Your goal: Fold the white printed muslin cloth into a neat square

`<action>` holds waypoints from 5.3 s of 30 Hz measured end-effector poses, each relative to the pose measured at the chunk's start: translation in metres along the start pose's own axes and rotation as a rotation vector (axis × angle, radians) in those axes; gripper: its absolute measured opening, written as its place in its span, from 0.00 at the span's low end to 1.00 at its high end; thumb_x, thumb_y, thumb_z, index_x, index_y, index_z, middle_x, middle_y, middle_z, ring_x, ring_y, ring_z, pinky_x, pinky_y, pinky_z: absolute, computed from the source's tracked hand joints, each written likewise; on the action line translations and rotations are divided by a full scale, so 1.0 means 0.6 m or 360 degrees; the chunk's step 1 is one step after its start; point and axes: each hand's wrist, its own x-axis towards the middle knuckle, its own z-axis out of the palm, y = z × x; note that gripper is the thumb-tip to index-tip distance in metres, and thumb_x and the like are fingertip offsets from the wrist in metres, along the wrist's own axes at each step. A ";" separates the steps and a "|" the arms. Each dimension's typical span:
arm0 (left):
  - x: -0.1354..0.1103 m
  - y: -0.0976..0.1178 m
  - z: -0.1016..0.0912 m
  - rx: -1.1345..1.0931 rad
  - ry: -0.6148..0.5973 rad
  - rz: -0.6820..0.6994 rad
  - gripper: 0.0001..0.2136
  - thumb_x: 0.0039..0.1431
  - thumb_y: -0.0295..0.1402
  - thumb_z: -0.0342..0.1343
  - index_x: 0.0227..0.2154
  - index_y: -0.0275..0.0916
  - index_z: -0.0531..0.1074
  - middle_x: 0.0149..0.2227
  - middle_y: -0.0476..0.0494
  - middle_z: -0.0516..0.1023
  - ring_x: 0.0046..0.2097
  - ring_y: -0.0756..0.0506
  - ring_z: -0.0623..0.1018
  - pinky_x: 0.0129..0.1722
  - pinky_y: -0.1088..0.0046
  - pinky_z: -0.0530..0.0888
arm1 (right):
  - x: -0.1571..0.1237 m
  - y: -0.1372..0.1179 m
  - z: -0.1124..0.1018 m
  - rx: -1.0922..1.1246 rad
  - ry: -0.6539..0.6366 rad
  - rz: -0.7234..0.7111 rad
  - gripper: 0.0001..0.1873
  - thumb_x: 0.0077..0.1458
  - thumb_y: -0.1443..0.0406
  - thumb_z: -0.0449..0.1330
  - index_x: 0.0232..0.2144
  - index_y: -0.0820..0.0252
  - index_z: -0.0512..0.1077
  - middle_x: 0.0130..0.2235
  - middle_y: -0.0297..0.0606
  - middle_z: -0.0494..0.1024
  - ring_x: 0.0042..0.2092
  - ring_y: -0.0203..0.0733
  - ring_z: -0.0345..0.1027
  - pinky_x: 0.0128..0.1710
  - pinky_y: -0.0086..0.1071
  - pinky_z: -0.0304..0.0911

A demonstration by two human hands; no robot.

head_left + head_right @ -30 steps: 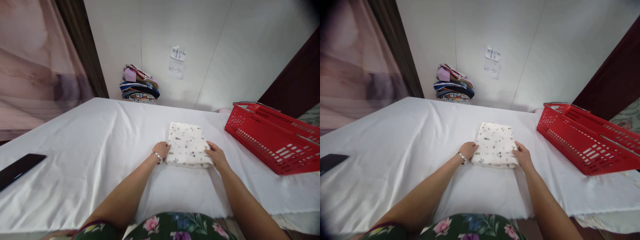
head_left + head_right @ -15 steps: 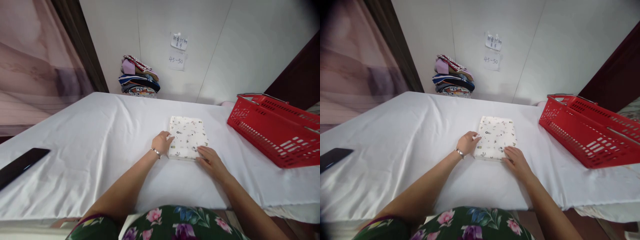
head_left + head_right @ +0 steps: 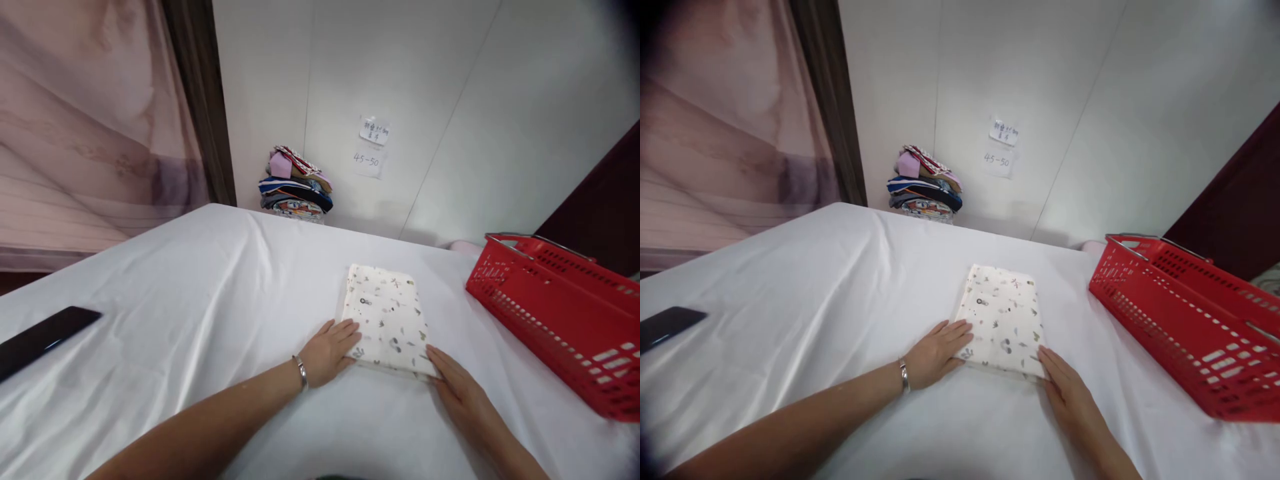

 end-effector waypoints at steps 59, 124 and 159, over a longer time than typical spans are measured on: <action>0.005 -0.020 0.013 -0.0393 0.0162 0.0000 0.22 0.49 0.35 0.56 0.49 0.41 0.64 0.55 0.42 0.64 0.60 0.40 0.56 0.57 0.57 0.58 | 0.553 -0.082 0.139 0.0378 -0.0662 0.0341 0.06 0.44 0.70 0.56 0.29 0.59 0.69 0.21 0.28 0.71 0.16 0.31 0.61 0.20 0.24 0.57; 0.015 -0.032 0.017 -0.0402 0.0584 -0.0387 0.14 0.57 0.38 0.49 0.43 0.41 0.70 0.48 0.43 0.72 0.48 0.45 0.72 0.49 0.64 0.70 | 0.215 -0.007 0.032 0.0558 0.0080 0.0954 0.40 0.43 0.59 0.59 0.59 0.59 0.53 0.58 0.43 0.61 0.57 0.48 0.55 0.56 0.39 0.51; 0.183 -0.135 -0.036 -0.0353 0.0081 -0.1304 0.18 0.49 0.39 0.53 0.44 0.44 0.68 0.43 0.45 0.75 0.41 0.45 0.75 0.35 0.74 0.70 | 0.244 0.129 -0.013 0.0267 0.0338 0.0871 0.30 0.44 0.56 0.59 0.50 0.62 0.67 0.46 0.43 0.73 0.46 0.48 0.68 0.44 0.38 0.63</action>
